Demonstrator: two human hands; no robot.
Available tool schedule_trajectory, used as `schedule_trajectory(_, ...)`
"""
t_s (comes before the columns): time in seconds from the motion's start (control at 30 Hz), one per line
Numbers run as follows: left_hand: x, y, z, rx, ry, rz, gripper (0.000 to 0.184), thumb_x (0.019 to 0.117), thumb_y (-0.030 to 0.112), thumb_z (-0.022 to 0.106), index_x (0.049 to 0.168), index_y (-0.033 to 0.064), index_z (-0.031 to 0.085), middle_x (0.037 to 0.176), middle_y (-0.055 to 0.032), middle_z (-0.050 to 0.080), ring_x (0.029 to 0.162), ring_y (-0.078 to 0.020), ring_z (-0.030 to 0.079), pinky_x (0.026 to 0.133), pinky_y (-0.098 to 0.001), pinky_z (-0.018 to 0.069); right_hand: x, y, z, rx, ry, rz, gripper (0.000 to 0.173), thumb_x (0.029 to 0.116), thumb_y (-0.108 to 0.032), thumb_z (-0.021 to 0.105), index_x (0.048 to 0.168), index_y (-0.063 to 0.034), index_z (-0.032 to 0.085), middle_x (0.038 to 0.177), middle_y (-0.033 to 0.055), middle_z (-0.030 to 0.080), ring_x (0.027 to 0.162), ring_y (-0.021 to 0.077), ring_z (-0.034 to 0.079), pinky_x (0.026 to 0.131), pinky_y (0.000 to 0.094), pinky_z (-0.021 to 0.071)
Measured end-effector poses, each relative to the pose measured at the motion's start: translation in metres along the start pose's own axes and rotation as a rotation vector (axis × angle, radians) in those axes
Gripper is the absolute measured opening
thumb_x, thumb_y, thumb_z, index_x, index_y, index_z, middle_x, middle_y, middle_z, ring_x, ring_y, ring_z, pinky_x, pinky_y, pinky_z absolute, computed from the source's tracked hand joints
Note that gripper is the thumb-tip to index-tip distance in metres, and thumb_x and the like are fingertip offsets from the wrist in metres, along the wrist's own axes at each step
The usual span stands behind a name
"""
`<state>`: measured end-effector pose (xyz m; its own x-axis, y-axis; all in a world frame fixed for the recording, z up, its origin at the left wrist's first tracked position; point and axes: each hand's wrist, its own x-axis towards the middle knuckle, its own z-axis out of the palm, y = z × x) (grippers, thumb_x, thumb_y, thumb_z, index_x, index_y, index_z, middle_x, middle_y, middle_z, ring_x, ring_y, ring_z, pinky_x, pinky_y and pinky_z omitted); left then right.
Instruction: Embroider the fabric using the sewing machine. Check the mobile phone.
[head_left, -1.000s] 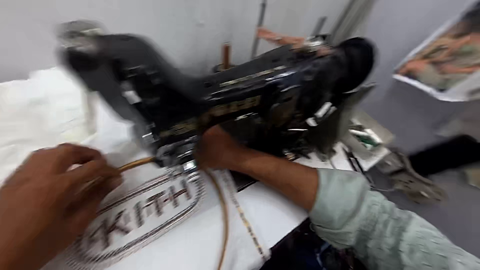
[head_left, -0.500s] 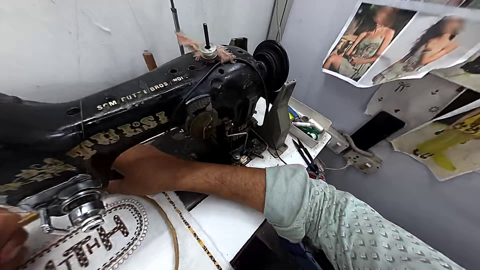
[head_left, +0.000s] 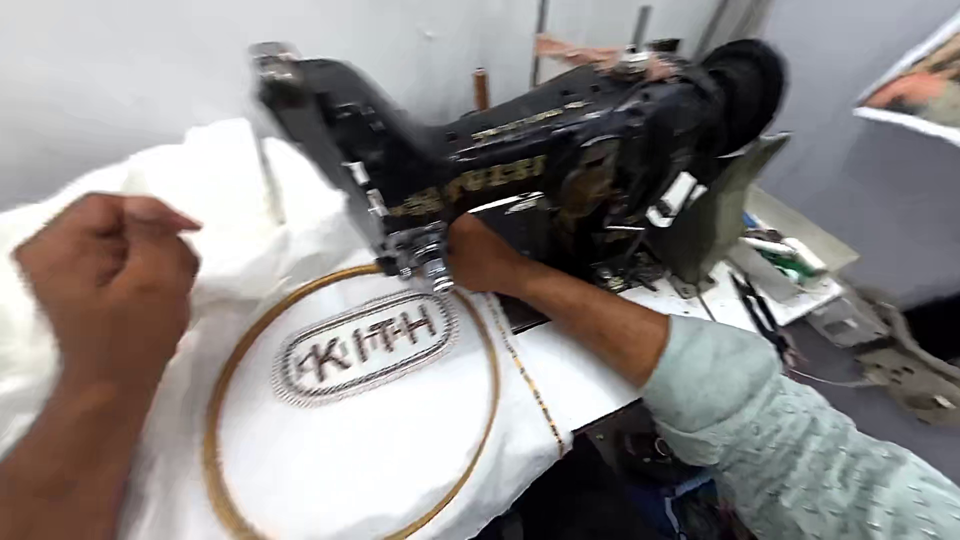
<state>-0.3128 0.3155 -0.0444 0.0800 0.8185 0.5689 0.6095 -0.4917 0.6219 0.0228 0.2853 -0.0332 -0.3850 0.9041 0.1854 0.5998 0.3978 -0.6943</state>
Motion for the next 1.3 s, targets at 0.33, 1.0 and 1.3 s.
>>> schedule_trajectory(0.33,0.003,0.035,0.005,0.145,-0.088,-0.089,0.045,0.1049,0.02,0.05,0.143,-0.0023,0.045,0.132,-0.0239,0.059,0.103,-0.0293,0.067,0.083,-0.0467,0.0566,-0.002,0.013,0.021,0.016,0.303,-0.207,0.024,0.0852,-0.013,0.072,0.104,0.0009,0.067,0.093,0.0084,0.069,0.088,0.0077,0.064,0.083,0.028,0.0519)
schedule_trajectory(1.0,-0.038,0.086,0.029,0.358,-0.74,0.419,0.033,0.1042,0.032,0.05,0.12,0.0147,0.074,0.121,0.0,0.07,0.112,-0.0199,0.065,0.094,-0.0411,0.0541,-0.002,0.008,0.025,-0.18,0.238,-0.079,0.024,0.0825,-0.021,0.079,0.097,-0.0028,0.073,0.092,0.0101,0.072,0.088,0.015,0.067,0.083,0.0351,0.0525)
schedule_trajectory(1.3,-0.032,0.066,0.03,0.38,-0.801,0.359,0.044,0.1049,0.045,0.047,0.137,0.0197,0.065,0.148,0.0035,0.057,0.137,-0.0212,0.052,0.101,-0.0526,0.0468,-0.001,-0.009,0.01,-0.167,0.03,0.258,0.015,0.0872,-0.019,0.08,0.088,-0.0073,0.069,0.075,0.0048,0.066,0.061,0.013,0.063,0.062,0.0359,0.054)
